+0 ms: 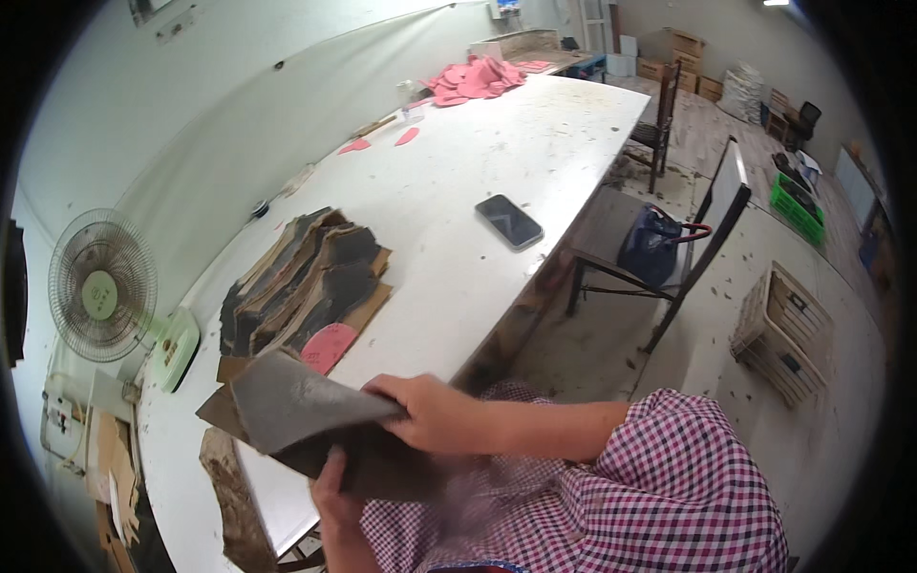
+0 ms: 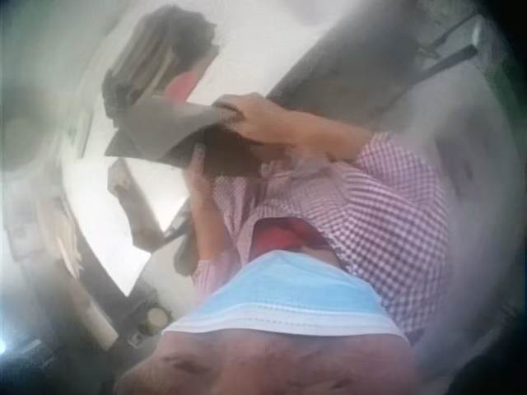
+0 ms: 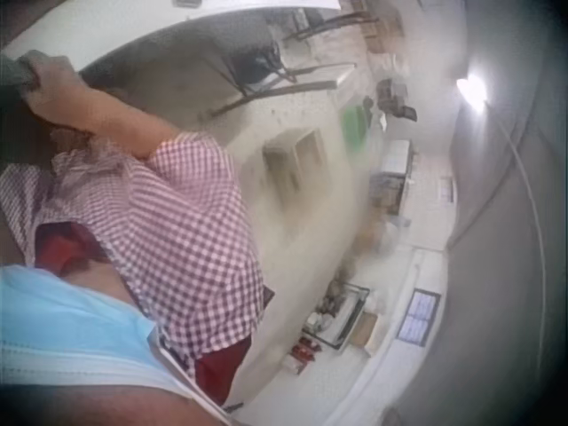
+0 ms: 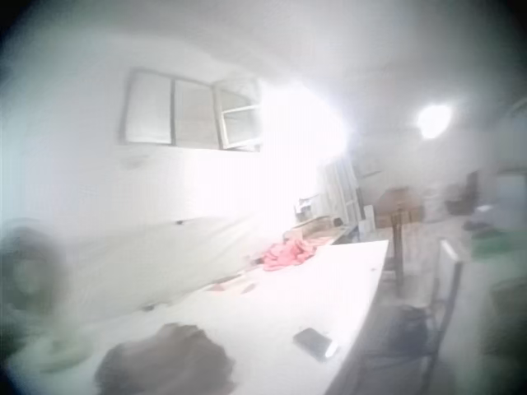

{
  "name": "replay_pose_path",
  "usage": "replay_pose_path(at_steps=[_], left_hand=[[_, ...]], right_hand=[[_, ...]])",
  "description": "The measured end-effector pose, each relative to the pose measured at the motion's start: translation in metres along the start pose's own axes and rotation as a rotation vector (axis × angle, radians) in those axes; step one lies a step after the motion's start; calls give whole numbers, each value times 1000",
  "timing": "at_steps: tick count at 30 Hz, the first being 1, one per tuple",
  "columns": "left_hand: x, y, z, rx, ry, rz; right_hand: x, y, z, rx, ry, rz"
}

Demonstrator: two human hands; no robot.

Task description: The person repeatedly picks up layered fabric pieces from a table, separates the top layer from the backing, and places the separated pieces into a white plastic basket. The person continues this process with multiple fabric pieces throughout the clip.

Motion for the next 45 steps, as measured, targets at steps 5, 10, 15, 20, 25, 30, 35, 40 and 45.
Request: replay_pose_path(at_steps=[5, 10, 15, 20, 25, 30, 35, 40, 45], left_hand=[[-4, 26, 8, -59, 70, 160], [-20, 24, 21, 17, 74, 296], [-32, 13, 32, -22, 160, 469], [-32, 1, 32, -18, 236, 440], [-22, 1, 32, 86, 196, 415], [-39, 23, 34, 129, 298, 340], [-20, -4, 44, 175, 175, 208], [-10, -9, 48, 134, 149, 178], [-9, -1, 48, 123, 147, 123]], right_hand=[[33, 26, -9, 67, -245, -53], [62, 14, -14, 34, -246, -36], [77, -29, -11, -128, -351, -244], [108, -61, -4, -237, -285, -362], [86, -28, -21, -94, -349, 79], [-3, 21, -12, 182, 266, 308], [-18, -3, 6, 24, 273, 213], [-13, 0, 6, -102, 71, 101], [-13, 1, 7, -153, 42, 86]])
Point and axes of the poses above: each hand's wrist, its own z-axis away from the middle knuckle, its own y-axis out of the back of the hand, x = y × z, the point moved 5 cm from there along -z, towards the middle knuckle, and after that the axes turned 6 degrees about x, right-handed, at the moved point
